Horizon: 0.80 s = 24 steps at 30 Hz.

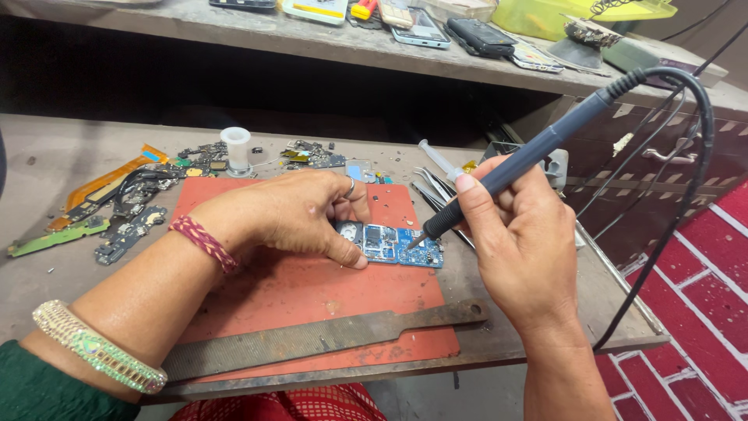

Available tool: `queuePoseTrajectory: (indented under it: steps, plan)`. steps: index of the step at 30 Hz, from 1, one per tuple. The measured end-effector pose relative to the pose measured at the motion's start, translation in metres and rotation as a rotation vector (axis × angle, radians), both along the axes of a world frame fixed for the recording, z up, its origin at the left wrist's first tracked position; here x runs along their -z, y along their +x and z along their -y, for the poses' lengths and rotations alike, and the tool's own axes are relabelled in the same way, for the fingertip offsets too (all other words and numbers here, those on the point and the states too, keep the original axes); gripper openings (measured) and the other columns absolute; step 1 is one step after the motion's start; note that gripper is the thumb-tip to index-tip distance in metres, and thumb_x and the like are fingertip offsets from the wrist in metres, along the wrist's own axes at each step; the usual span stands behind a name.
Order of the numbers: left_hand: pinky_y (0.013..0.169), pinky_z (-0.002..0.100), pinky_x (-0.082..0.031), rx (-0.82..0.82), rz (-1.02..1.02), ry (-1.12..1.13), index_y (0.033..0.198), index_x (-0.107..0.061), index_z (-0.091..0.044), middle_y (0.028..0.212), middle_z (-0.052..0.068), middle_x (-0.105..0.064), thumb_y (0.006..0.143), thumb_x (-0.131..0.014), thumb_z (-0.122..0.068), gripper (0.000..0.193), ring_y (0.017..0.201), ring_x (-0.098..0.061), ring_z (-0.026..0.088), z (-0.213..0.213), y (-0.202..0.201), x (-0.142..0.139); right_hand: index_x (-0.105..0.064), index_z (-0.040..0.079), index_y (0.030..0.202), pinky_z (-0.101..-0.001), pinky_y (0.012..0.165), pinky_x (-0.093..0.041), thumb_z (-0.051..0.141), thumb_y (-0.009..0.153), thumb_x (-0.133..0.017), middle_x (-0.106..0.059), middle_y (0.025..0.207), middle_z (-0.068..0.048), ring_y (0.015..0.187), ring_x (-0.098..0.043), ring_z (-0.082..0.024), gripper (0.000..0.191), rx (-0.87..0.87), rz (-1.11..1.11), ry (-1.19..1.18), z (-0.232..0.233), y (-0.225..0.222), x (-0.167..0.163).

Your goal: The person uses a soldering iron to work on a small blue circuit board, then cleans the board with a cotton swab. The hands hold the board steady while applying heat and later wiping the surface.

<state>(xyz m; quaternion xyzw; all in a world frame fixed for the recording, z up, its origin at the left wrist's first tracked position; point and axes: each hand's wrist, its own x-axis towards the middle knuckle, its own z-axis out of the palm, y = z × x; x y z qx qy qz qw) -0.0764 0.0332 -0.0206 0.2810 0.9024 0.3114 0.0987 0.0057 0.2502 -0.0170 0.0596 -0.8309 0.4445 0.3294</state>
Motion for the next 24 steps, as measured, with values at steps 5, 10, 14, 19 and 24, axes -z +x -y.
queuePoseTrajectory:
  steps: [5,10,14,19,24]
  plan:
    - [0.073,0.033,-0.052,0.002,0.008,0.0,0.092,-0.072,-0.015,0.081,0.0,-0.072,0.06,-0.093,-0.032,0.042,0.08,-0.067,0.015,0.0002,-0.0011,0.0012,-0.065,0.003,0.1,-0.0197,0.055,-0.047,0.018,0.1,-0.067,-0.064,0.068,0.003,0.062,-0.056,-0.001,0.015,-0.019,-0.012,0.006,-0.0004,-0.0001,-0.0004]
    - [0.073,0.033,-0.053,0.023,0.018,0.028,0.092,-0.072,-0.013,0.082,0.001,-0.072,0.057,-0.091,-0.028,0.042,0.081,-0.067,0.016,0.0006,-0.0015,0.0036,-0.065,0.003,0.1,-0.0201,0.056,-0.048,0.018,0.099,-0.067,-0.065,0.068,0.003,0.062,-0.057,-0.001,0.015,-0.017,-0.009,0.011,-0.0008,0.001,0.0]
    - [0.074,0.034,-0.053,0.002,-0.024,0.006,0.094,-0.072,-0.014,0.085,0.001,-0.071,0.057,-0.09,-0.03,0.045,0.082,-0.067,0.017,0.0017,0.0001,0.0046,-0.065,0.003,0.1,-0.0214,0.054,-0.045,0.018,0.1,-0.067,-0.064,0.067,0.002,0.061,-0.055,-0.002,0.015,-0.007,-0.029,0.049,0.0011,0.0007,-0.0008]
    - [0.074,0.036,-0.053,-0.018,-0.082,-0.045,0.093,-0.072,-0.014,0.084,0.003,-0.07,0.055,-0.089,-0.035,0.047,0.082,-0.068,0.02,0.0027,0.0025,0.0033,-0.065,0.003,0.099,-0.0211,0.054,-0.046,0.018,0.1,-0.067,-0.065,0.067,0.001,0.06,-0.056,-0.002,0.015,0.005,-0.015,0.059,0.0024,0.0002,-0.0025]
    - [0.073,0.036,-0.054,0.003,-0.125,-0.04,0.09,-0.074,-0.013,0.083,0.004,-0.074,0.056,-0.089,-0.035,0.044,0.082,-0.071,0.022,0.0023,0.0045,0.0025,-0.065,0.003,0.1,-0.0199,0.057,-0.049,0.018,0.099,-0.067,-0.068,0.07,0.002,0.063,-0.06,-0.001,0.014,-0.02,-0.025,0.034,0.0023,0.0006,-0.0022]
